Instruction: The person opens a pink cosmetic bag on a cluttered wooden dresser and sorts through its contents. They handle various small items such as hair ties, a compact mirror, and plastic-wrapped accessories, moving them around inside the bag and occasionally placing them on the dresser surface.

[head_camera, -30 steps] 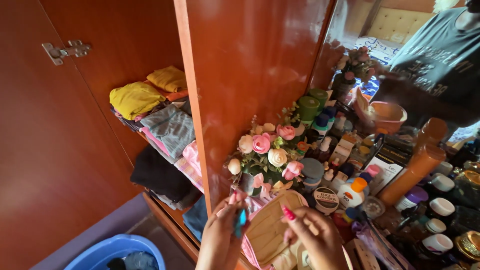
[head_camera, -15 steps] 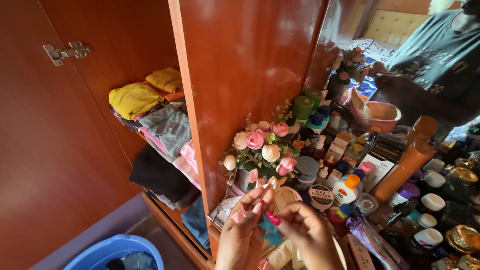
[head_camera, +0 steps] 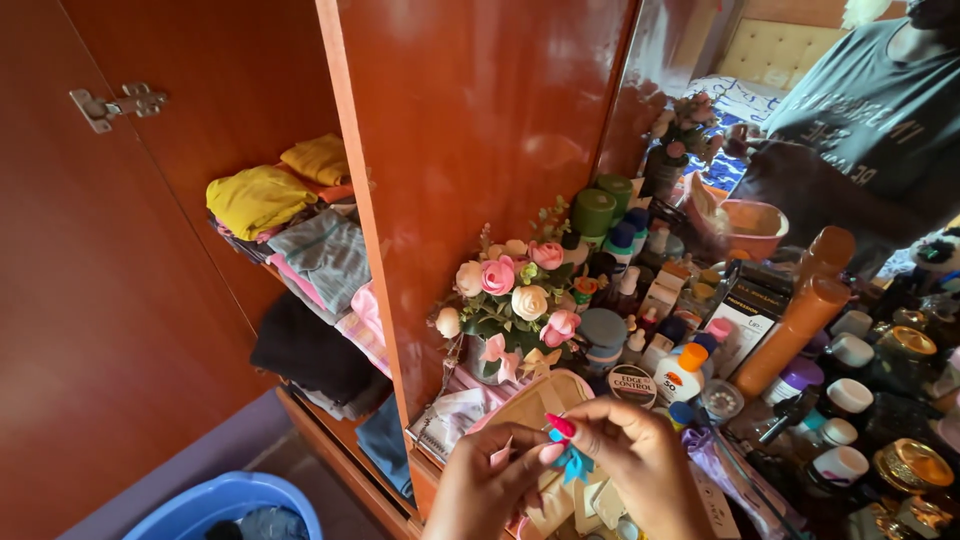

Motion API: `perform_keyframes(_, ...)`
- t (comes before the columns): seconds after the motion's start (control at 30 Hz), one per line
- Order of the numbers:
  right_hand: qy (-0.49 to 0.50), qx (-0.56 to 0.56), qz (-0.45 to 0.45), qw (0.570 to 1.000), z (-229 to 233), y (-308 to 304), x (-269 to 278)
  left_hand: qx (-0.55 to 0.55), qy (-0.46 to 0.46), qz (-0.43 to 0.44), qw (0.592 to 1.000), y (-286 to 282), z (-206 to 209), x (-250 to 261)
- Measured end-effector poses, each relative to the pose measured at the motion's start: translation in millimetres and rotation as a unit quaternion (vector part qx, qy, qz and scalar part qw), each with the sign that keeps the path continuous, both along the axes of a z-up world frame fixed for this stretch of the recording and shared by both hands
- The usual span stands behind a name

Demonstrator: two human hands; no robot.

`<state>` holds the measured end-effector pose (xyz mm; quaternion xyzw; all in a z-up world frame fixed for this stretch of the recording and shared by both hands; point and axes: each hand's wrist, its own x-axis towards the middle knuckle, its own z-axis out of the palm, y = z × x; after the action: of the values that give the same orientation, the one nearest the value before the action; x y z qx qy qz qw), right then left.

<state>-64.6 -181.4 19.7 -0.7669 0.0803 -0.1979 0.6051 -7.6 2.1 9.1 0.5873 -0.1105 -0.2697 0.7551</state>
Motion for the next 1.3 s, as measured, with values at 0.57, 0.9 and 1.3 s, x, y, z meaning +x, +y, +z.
perform_keyframes(0.57, 0.002, -0.066, 0.093, 0.993, -6.1, 1.6, -4.1, -0.184, 0.023, 0.118, 0.975, -7.7, -34.1, 17.3)
perform_keyframes(0.9, -0.066, 0.084, 0.126, 0.986, -24.4, -19.1, 10.9, -0.209, 0.06, 0.079, 0.973, -11.9, -41.8, 25.1)
perform_keyframes(1.3, -0.063, 0.069, 0.147, 0.985, -13.2, -31.8, 26.5, -0.174, 0.0, 0.045, 0.984, -15.4, -41.7, 39.5)
